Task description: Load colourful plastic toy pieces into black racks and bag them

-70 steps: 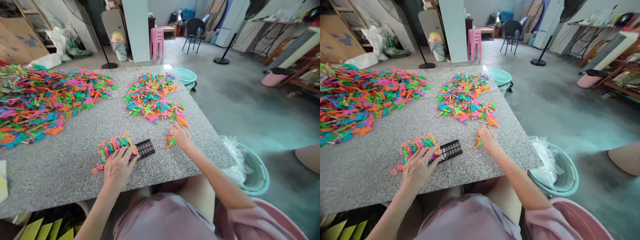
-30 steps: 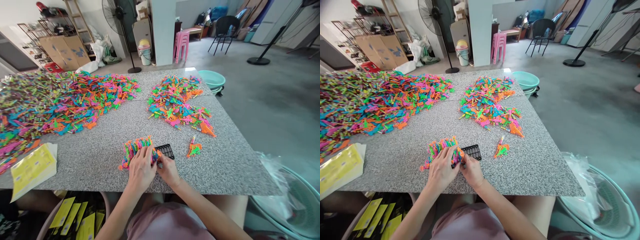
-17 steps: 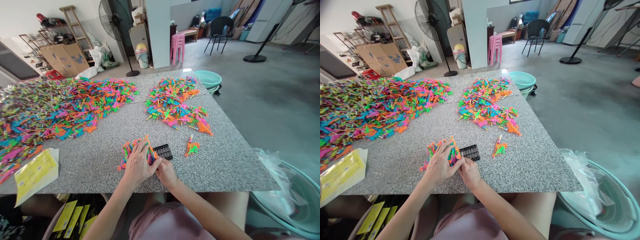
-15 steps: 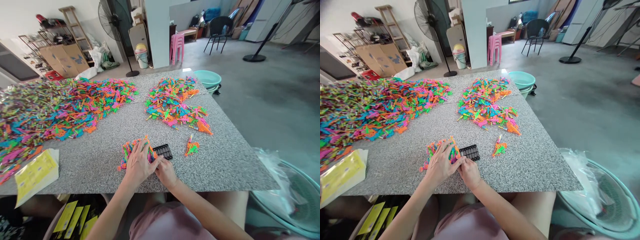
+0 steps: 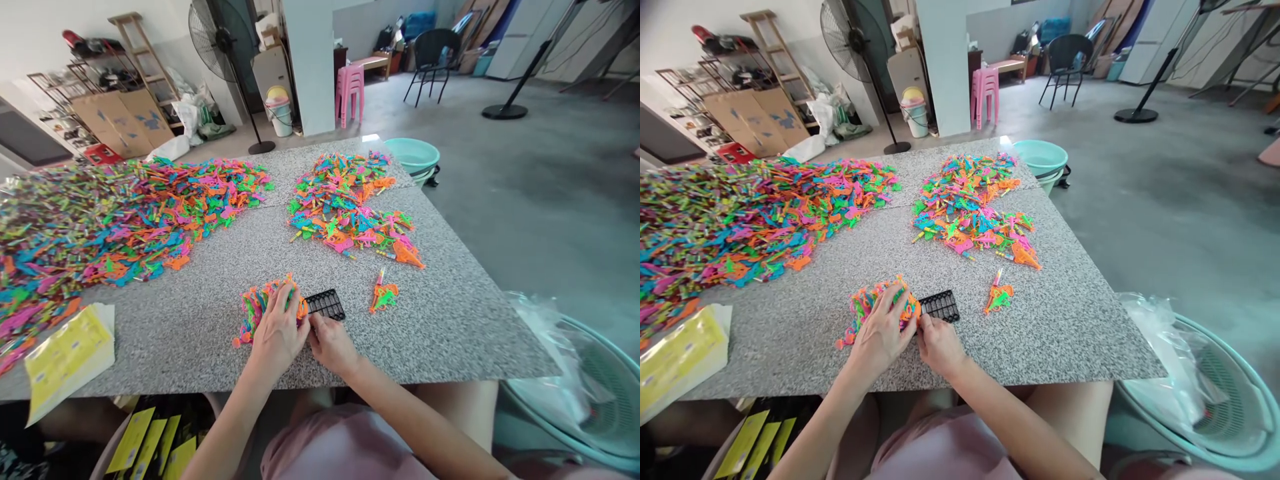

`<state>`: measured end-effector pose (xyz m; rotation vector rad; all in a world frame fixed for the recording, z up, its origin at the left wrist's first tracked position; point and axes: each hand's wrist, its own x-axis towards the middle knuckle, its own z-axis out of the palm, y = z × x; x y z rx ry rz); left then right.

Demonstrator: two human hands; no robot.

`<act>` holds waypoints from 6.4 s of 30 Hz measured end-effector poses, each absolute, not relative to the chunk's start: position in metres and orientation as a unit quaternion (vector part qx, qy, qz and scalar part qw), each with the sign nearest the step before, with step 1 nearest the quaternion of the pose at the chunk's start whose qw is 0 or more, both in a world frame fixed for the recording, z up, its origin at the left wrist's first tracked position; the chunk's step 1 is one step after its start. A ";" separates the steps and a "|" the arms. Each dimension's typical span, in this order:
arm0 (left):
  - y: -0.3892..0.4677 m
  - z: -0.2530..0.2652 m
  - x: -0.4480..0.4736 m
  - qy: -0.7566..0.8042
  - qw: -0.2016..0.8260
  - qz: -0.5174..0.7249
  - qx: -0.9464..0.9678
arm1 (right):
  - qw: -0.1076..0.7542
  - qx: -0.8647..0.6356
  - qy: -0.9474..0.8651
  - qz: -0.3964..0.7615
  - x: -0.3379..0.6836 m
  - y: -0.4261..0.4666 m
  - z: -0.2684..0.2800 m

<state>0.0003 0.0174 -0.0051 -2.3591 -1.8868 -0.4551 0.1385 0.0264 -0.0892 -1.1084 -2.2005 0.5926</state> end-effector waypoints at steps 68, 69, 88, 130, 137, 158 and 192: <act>0.022 -0.002 -0.003 -0.536 0.127 -0.144 -0.822 | 0.099 -0.402 -0.867 0.279 0.108 0.123 -0.064; 0.022 -0.003 -0.004 -0.526 0.134 -0.141 -0.828 | 0.100 -0.395 -0.868 0.282 0.109 0.123 -0.065; 0.022 -0.006 -0.006 -0.505 0.168 -0.142 -0.834 | 0.145 -0.427 -0.893 0.002 0.303 0.095 -0.097; 0.016 0.007 0.004 -0.581 0.024 -0.106 -0.807 | 0.066 -0.506 -0.805 0.303 0.130 0.060 -0.062; 0.014 0.010 0.002 -0.560 0.038 -0.104 -0.821 | 0.111 -0.436 -0.822 0.348 0.145 0.061 -0.061; 0.015 0.005 -0.001 -0.559 0.059 -0.106 -0.820 | 0.162 -0.539 -0.648 0.513 0.220 0.127 -0.067; 0.023 0.009 -0.003 -0.475 0.107 -0.088 -0.869 | 0.101 -0.354 -0.882 0.296 0.128 0.136 -0.049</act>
